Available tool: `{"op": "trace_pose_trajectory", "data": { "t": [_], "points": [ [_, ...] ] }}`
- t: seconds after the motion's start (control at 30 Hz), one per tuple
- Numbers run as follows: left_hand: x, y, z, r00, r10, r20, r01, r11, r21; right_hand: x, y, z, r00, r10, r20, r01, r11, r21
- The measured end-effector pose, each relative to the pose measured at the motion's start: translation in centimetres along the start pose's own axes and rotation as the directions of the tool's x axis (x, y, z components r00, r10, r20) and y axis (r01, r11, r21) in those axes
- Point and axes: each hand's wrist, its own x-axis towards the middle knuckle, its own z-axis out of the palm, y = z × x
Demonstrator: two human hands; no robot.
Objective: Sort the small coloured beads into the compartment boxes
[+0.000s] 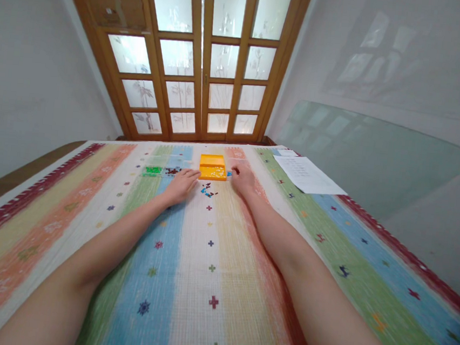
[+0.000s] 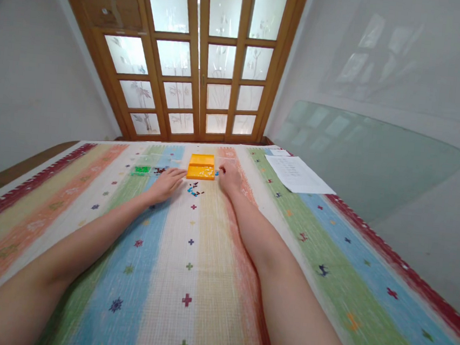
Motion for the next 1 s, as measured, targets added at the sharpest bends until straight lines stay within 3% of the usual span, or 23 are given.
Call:
{"op": "trace_pose_trajectory", "data": {
  "t": [0.2, 0.3, 0.43, 0.53, 0.7, 1.0],
  "points": [
    [-1.4, -7.0, -1.1, 0.970, -0.210, -0.119, 0.218, 0.974, 0.061, -1.0, -3.3, 0.2, 0.968, -0.166, 0.188, 0.159, 0.986, 0.048],
    [-2.0, -8.2, -0.8, 0.955, -0.258, -0.145, 0.269, 0.961, 0.064, -1.4, -4.9, 0.1, 0.878, -0.281, 0.389, 0.239, 0.959, 0.153],
    [-2.4, -7.6, -0.5, 0.946, -0.261, -0.193, 0.275, 0.960, 0.053, -1.1, -6.1, -0.9, 0.665, -0.352, 0.659, 0.251, 0.936, 0.247],
    [-2.3, -6.8, -0.5, 0.954, -0.226, -0.196, 0.241, 0.969, 0.057, -0.7, -6.4, -1.8, 0.569, -0.347, 0.746, 0.225, 0.938, 0.265],
    [-2.2, -5.7, -0.4, 0.981, -0.140, -0.135, 0.150, 0.986, 0.073, -0.6, -6.6, -2.1, 0.522, -0.436, 0.733, 0.307, 0.898, 0.315],
    [-2.5, -3.8, -0.7, 0.994, -0.092, -0.057, 0.095, 0.993, 0.064, -0.8, -7.3, -2.2, 0.484, -0.474, 0.735, 0.297, 0.879, 0.372]
  ]
}}
